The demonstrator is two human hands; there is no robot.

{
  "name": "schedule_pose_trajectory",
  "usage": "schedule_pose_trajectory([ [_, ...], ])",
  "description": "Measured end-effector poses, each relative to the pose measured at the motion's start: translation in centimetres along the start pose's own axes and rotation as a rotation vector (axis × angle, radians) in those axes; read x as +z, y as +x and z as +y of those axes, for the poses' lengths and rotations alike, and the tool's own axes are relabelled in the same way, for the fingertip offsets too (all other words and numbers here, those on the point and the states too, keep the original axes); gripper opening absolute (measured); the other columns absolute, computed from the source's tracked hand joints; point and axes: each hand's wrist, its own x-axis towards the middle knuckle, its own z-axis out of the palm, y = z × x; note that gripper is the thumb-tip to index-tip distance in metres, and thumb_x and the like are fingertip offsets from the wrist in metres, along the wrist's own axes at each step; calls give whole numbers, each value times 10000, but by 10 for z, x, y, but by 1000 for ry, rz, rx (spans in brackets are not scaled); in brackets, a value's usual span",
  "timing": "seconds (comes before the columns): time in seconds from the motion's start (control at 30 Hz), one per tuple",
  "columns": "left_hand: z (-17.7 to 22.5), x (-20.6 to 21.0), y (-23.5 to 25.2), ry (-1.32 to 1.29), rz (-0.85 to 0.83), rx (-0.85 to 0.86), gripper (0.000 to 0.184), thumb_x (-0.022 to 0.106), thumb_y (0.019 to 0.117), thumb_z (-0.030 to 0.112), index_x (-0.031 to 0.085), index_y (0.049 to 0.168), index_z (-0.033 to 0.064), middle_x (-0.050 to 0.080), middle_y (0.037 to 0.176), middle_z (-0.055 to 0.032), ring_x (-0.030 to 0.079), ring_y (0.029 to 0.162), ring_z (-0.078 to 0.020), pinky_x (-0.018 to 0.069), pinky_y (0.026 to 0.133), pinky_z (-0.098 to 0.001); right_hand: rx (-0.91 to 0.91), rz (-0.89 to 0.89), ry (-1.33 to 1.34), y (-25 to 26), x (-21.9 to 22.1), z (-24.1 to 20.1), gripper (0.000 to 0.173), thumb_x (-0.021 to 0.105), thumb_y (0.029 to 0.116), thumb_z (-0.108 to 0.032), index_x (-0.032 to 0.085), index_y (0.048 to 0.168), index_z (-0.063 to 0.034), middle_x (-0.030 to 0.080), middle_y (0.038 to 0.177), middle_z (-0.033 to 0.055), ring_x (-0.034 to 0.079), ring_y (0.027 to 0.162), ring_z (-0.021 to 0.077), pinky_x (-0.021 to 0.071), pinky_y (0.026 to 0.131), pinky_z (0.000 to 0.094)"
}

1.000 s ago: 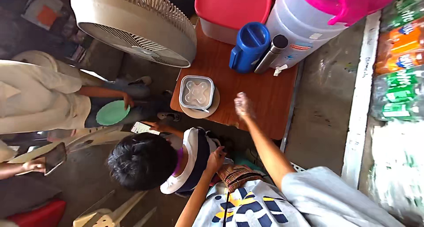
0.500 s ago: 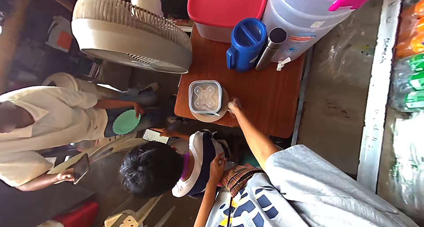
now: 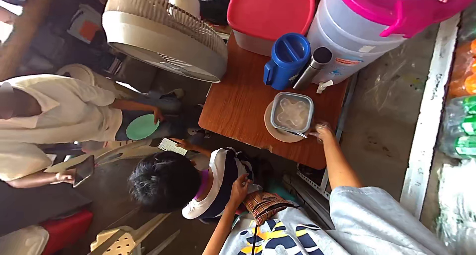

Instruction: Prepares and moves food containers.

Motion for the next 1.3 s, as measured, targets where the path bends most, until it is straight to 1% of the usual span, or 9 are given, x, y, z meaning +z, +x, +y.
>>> schedule_pose_trajectory([
  [0.3, -1, 34, -45, 366, -387, -55, 524, 568, 1049, 346, 518, 1471, 39, 596, 1377, -270, 546, 1310, -452, 380, 1099, -649, -174, 42, -110, -10, -16, 9, 471, 417, 1110, -186, 365, 1514, 50, 472, 1477, 264, 547, 1267, 314, 486, 1029, 443],
  [0.4, 4, 33, -78, 333, -155, 6, 425, 561, 1048, 273, 577, 1420, 68, 613, 1365, -238, 582, 1260, -449, 441, 1012, -666, -272, 206, -355, -29, -8, 41, 517, 384, 1110, -190, 307, 1526, 107, 408, 1527, 311, 453, 1391, 361, 400, 1141, 443],
  [0.5, -17, 40, -122, 17, 278, 271, 318, 521, 1039, 128, 659, 1300, 9, 700, 1233, -190, 683, 1137, -344, 514, 1000, -552, -399, 410, -426, -24, -1, 101, 502, 497, 1055, -165, 418, 1471, 105, 482, 1474, 303, 483, 1386, 368, 406, 1155, 446],
  [0.63, -81, 58, -174, -260, 670, 413, 253, 524, 979, 5, 679, 1147, -103, 746, 966, -183, 739, 864, -237, 602, 831, -397, -456, 401, -208, -139, 32, 142, 484, 554, 1026, -82, 434, 1450, 120, 524, 1427, 304, 528, 1333, 345, 428, 1131, 394],
  [0.73, -131, 63, -209, -291, 815, 406, 266, 494, 989, 19, 664, 1130, -130, 736, 912, -169, 707, 775, -121, 576, 729, -250, -394, 433, -309, -203, 61, 159, 396, 477, 1057, -97, 515, 1402, 94, 565, 1396, 290, 538, 1331, 358, 401, 1146, 432],
  [0.9, -179, 57, -261, -383, 826, 370, 292, 461, 1013, 37, 620, 1145, -168, 721, 901, -139, 665, 780, -1, 535, 730, -150, -401, 449, -398, -236, 72, 222, 372, 463, 1073, -161, 584, 1353, 51, 595, 1368, 277, 539, 1327, 409, 391, 1143, 518],
  [1.13, -211, 27, -249, -369, 804, 434, 261, 498, 1010, 21, 616, 1154, -161, 720, 976, -137, 653, 835, 24, 522, 762, -128, -706, 517, -355, -231, 50, 157, 342, 528, 1033, -189, 651, 1278, 16, 646, 1298, 230, 590, 1270, 357, 437, 1114, 481],
  [1.23, -171, -2, -221, -258, 728, 524, 259, 519, 1004, 12, 627, 1150, -173, 719, 975, -160, 675, 875, -18, 541, 818, -163, -586, 485, -273, -199, 31, 98, 398, 527, 1048, -262, 615, 1332, 2, 655, 1295, 226, 619, 1230, 353, 454, 1071, 513],
  [1.3, -130, -21, -190, -98, 623, 585, 265, 524, 1004, 30, 658, 1142, -152, 725, 1003, -213, 712, 903, -145, 569, 833, -269, -460, 401, -191, -163, 22, 69, 453, 558, 1038, -327, 578, 1375, -26, 651, 1274, 230, 652, 1137, 358, 504, 986, 528],
])
